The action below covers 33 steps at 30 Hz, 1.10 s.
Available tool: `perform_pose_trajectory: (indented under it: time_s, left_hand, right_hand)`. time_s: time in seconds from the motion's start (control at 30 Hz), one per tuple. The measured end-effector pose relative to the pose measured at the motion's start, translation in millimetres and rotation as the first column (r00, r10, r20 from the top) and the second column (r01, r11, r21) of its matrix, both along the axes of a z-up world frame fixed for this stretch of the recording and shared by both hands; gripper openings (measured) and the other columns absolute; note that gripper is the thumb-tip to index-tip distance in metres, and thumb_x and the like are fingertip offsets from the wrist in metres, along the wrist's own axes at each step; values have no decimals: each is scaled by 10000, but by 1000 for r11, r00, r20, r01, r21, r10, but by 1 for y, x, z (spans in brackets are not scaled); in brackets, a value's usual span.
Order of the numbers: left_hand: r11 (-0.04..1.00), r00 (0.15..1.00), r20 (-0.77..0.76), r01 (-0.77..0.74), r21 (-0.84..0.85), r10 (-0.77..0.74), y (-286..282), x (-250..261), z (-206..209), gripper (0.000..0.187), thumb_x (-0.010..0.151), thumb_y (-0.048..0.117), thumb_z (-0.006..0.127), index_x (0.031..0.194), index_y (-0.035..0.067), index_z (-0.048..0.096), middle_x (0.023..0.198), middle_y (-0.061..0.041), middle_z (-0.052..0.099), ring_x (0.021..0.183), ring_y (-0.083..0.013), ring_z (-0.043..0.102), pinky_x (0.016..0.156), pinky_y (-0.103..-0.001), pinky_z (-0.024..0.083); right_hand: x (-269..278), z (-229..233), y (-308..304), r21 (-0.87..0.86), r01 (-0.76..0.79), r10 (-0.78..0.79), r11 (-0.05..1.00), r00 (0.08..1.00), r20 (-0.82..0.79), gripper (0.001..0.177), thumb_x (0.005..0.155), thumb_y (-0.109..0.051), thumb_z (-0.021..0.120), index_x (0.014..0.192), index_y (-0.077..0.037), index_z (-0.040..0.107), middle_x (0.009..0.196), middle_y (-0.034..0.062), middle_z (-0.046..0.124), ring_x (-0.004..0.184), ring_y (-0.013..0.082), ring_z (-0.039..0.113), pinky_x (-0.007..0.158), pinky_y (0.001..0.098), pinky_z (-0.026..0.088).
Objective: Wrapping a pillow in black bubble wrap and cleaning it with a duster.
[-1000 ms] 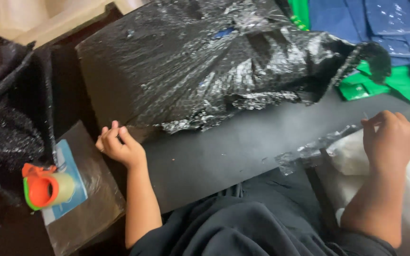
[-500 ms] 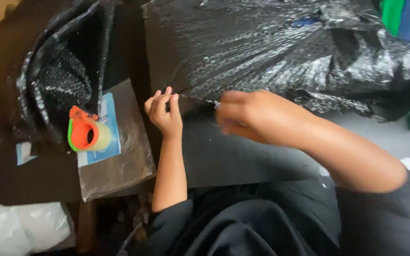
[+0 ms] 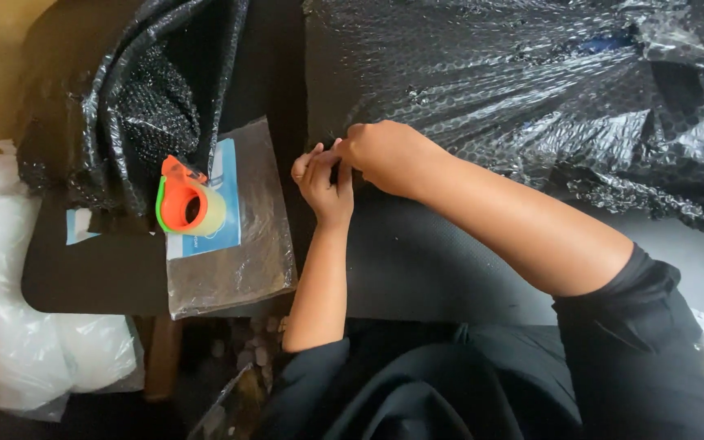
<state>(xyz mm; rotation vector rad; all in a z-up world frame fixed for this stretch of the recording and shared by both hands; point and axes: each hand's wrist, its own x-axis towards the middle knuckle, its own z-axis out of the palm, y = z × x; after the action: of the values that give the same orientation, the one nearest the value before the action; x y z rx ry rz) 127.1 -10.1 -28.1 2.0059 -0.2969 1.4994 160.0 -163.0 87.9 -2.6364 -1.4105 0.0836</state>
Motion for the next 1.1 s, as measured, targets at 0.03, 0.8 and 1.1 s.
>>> perform_pose_trajectory:
  time_s: [0.03,0.8,1.1]
  left_hand:
    - [1000,1000,0,-4,-3,4,1,1,-2,142,934,197,786,813,178,714,783,87,703,827,-84,581,954,-261,521]
    - [1000,992,-122,-8,25,11,2,0,-20,176,1003,287,674,927,134,717,1020,-22,787,1076,-205,612,960,-361,416]
    - [1000,999,-40,0,18,1,3,2,-17,125,959,263,767,889,175,712,854,68,710,964,-176,607,1036,-341,429]
  right_hand:
    - [0,0,-2,-3,-4,4,1000,1000,0,171,866,-75,790,1002,-29,696,935,131,665,739,317,730,576,405,630]
    - [-15,3,-26,111,81,-134,991,746,652,267,931,-283,617,1180,-188,597,1000,-18,635,904,221,559,699,347,425]
    - [-24,-41,-31,357,-75,-168,931,779,604,113,875,-193,738,934,-96,737,855,40,589,860,226,508,726,367,344]
